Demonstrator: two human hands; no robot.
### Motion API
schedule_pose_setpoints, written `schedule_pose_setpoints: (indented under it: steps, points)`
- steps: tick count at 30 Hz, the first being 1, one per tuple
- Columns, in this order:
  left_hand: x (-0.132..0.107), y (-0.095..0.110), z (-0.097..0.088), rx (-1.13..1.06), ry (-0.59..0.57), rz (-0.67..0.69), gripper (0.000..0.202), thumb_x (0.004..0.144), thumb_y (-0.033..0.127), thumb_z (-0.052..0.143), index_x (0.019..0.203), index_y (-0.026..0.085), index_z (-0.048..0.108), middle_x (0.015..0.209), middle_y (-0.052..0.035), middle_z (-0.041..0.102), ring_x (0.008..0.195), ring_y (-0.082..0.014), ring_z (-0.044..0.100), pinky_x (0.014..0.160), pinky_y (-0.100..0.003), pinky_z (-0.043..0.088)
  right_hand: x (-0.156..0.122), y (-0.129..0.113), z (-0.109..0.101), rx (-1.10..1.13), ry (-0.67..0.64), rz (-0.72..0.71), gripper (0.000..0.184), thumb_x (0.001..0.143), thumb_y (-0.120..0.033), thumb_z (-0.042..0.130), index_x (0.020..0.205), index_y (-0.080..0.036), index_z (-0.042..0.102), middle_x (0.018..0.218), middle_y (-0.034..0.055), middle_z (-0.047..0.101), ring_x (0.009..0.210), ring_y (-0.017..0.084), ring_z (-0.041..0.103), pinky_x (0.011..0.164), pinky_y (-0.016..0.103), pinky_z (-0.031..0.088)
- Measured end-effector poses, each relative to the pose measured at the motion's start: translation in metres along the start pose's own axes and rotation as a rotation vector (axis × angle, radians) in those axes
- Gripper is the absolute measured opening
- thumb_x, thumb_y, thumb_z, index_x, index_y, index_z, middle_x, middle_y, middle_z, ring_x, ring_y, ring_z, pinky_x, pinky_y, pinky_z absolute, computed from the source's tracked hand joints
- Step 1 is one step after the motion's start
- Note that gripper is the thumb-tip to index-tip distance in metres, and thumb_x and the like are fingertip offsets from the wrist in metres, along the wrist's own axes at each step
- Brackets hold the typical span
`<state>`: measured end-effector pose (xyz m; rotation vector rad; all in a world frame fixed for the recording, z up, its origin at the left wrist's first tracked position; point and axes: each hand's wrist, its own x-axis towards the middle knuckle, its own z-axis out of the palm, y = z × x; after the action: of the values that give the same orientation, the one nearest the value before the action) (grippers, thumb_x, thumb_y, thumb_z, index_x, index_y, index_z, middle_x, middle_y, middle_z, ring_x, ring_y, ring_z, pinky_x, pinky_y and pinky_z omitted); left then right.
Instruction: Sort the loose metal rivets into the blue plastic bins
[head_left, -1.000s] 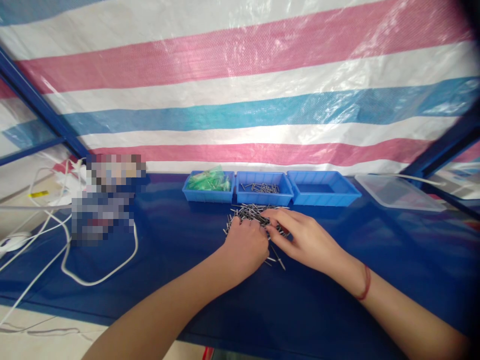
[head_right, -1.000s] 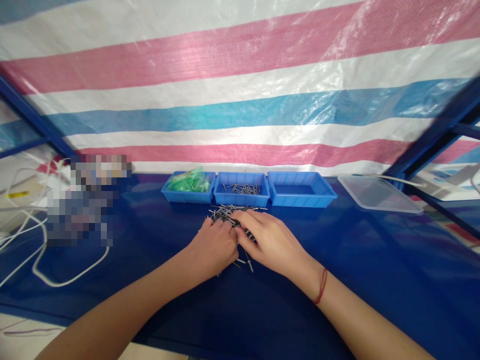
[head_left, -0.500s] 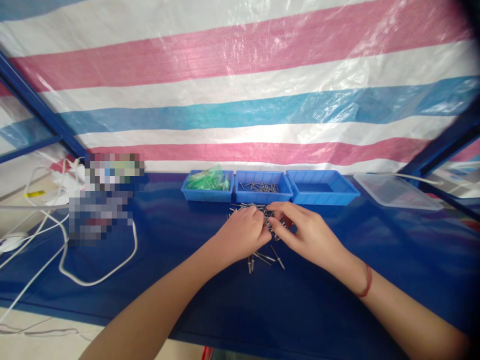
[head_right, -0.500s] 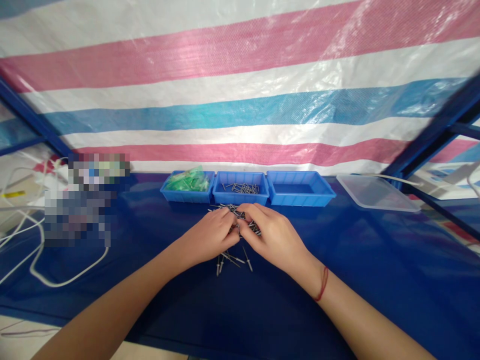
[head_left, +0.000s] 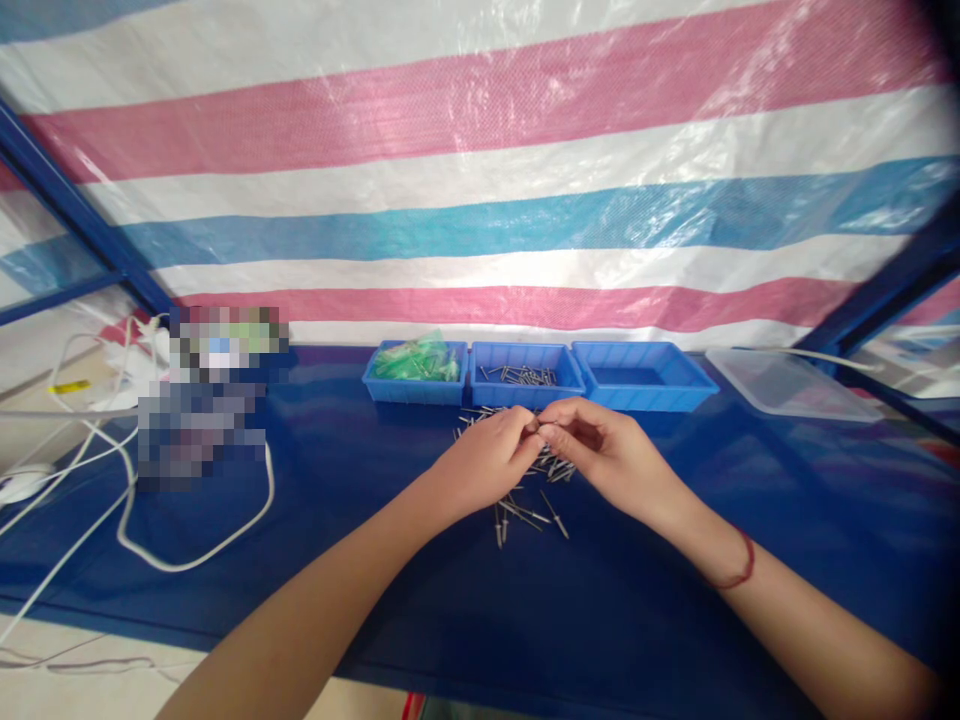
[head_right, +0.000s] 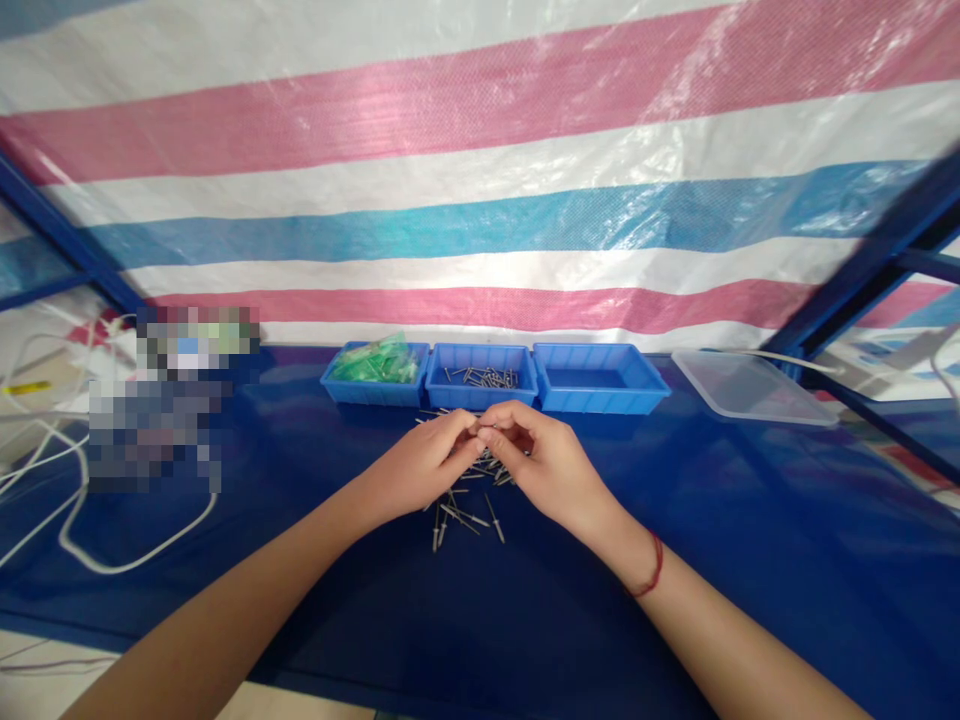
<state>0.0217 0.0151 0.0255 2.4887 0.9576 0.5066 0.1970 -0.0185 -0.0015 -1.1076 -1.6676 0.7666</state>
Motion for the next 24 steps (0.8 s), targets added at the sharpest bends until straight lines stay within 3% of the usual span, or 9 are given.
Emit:
schedule_pose_setpoints:
  steps: [4, 15, 20, 24]
  points:
    - [0.002, -0.006, 0.000, -0.029, -0.008, -0.005, 0.016, 0.093, 0.030, 0.045, 0.088, 0.018, 0.054, 0.083, -0.0005, 0.063, 0.076, -0.0149, 0.060, 0.063, -0.024, 0.040, 0.000, 0.003, 0.001, -0.013, -0.001, 0.001, 0.017, 0.086, -0.036, 0.059, 0.091, -0.020, 0.062, 0.088, 0.0047, 0.066, 0.078, 0.018, 0.064, 0.072, 0.033, 0.055]
    - [0.003, -0.011, -0.005, -0.008, 0.041, -0.016, 0.012, 0.088, 0.024, 0.052, 0.089, 0.019, 0.063, 0.087, -0.0009, 0.065, 0.081, -0.0153, 0.061, 0.069, -0.024, 0.044, 0.001, 0.006, 0.000, -0.167, -0.015, 0.051, 0.014, 0.085, -0.031, 0.059, 0.091, -0.021, 0.066, 0.089, 0.0038, 0.070, 0.077, 0.018, 0.066, 0.071, 0.033, 0.054]
    - [0.002, -0.012, -0.004, 0.123, 0.080, 0.022, 0.013, 0.089, 0.025, 0.052, 0.090, 0.019, 0.064, 0.095, -0.0031, 0.064, 0.091, -0.0184, 0.058, 0.083, -0.030, 0.044, 0.000, 0.001, 0.001, -0.349, -0.007, -0.041, 0.012, 0.087, -0.025, 0.056, 0.091, -0.022, 0.066, 0.088, 0.0029, 0.069, 0.070, 0.016, 0.061, 0.064, 0.030, 0.050]
    - [0.001, -0.012, -0.003, 0.184, 0.118, 0.024, 0.016, 0.091, 0.027, 0.050, 0.093, 0.020, 0.064, 0.100, -0.0035, 0.063, 0.094, -0.0195, 0.057, 0.086, -0.033, 0.043, 0.001, 0.000, 0.001, -0.401, 0.048, -0.140, 0.011, 0.088, -0.023, 0.055, 0.090, -0.022, 0.065, 0.090, 0.0037, 0.066, 0.079, 0.017, 0.060, 0.071, 0.031, 0.048]
